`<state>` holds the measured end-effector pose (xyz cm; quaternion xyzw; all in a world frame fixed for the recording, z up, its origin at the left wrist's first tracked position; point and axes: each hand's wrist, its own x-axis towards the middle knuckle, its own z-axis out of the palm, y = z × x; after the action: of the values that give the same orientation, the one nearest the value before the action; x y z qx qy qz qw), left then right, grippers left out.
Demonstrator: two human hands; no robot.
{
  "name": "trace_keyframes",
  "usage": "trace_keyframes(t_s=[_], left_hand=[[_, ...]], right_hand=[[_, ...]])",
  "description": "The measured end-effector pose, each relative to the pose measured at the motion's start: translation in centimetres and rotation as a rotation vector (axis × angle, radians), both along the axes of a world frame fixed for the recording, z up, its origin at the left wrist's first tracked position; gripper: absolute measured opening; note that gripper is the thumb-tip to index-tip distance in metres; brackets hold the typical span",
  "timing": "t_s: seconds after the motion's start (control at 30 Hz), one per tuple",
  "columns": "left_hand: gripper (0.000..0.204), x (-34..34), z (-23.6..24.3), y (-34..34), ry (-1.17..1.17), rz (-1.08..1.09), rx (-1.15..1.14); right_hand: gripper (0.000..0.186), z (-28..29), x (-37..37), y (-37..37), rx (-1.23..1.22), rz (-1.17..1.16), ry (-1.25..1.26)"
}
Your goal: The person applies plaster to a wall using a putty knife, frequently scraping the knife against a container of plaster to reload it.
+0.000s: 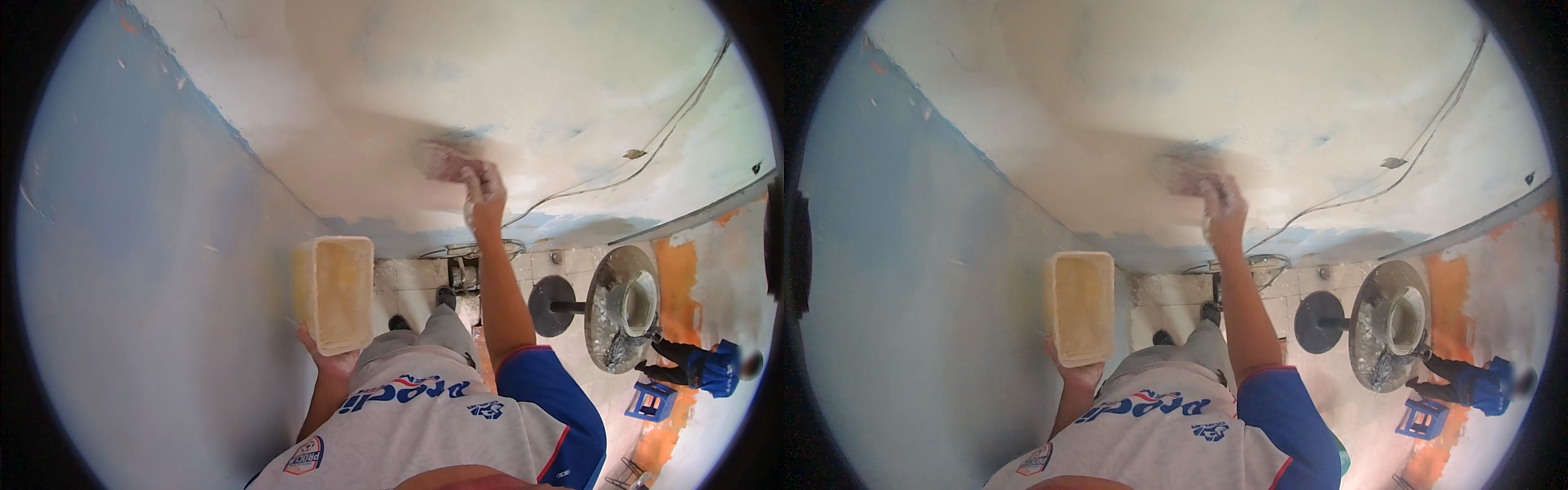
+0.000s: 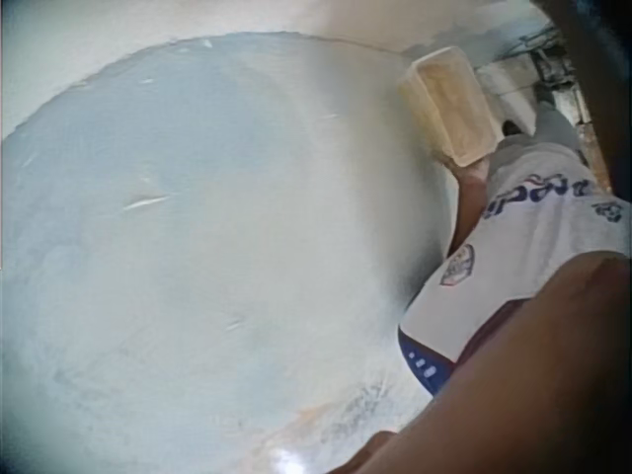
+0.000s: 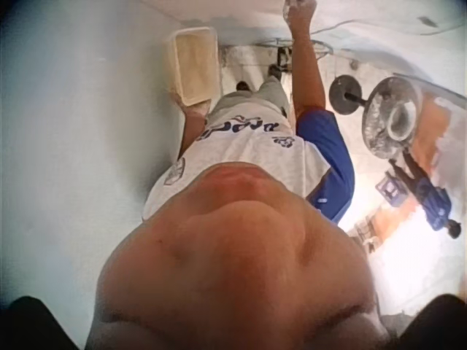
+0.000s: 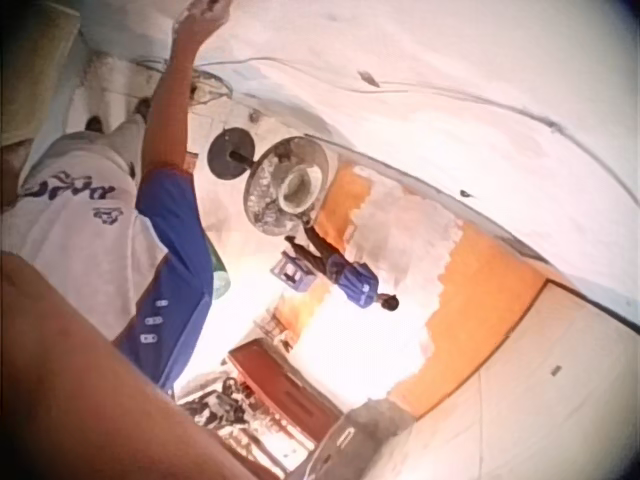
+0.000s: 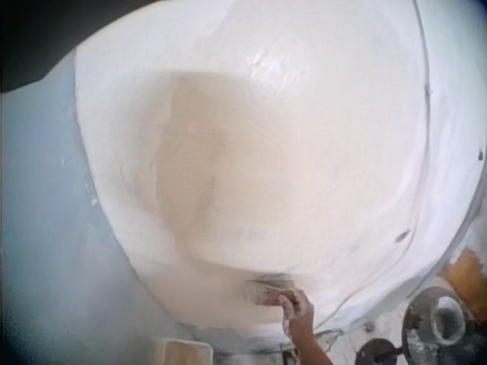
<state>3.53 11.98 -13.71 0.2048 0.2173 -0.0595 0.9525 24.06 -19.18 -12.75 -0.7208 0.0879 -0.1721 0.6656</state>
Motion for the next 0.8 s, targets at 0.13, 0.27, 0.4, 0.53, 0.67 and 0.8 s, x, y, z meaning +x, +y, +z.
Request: trace_keyframes(t_s=[0.13, 0.27, 0.4, 0.53, 0.67, 0.8], left_hand=[[0.061, 0.1, 1.0, -0.5, 0.061, 0.071, 0.043], [0.062, 0.8, -0.1, 0.1, 0.035, 0.021, 0.014], [0.062, 1.9, 0.5, 0.6, 0.072, 0.06, 0.041], [0.062, 1.5, 0.9, 0.6, 0.132, 0.119, 0.025], [0.064, 1.8, 0.0, 0.5, 0.099, 0.061, 0.017], [0.063, 1.0, -0.6, 2.3, 0.054, 0.088, 0.028]], right_hand=[[0.021, 1.8, -0.8, -6.2, 0.08, -0.255, -0.326], [0.015, 1.1, -2.8, -2.2, 0.08, -0.13, -0.244], [0.012, -1.3, 1.8, -1.7, -0.283, -0.283, -0.296], [0.011, 1.0, -1.7, -6.3, 0.24, -0.322, -0.411], [0.014, -3.1, -0.1, -0.1, -0.382, -0.211, -0.335], [0.015, 2.3, -0.2, -4.3, 0.038, -0.412, -0.402]])
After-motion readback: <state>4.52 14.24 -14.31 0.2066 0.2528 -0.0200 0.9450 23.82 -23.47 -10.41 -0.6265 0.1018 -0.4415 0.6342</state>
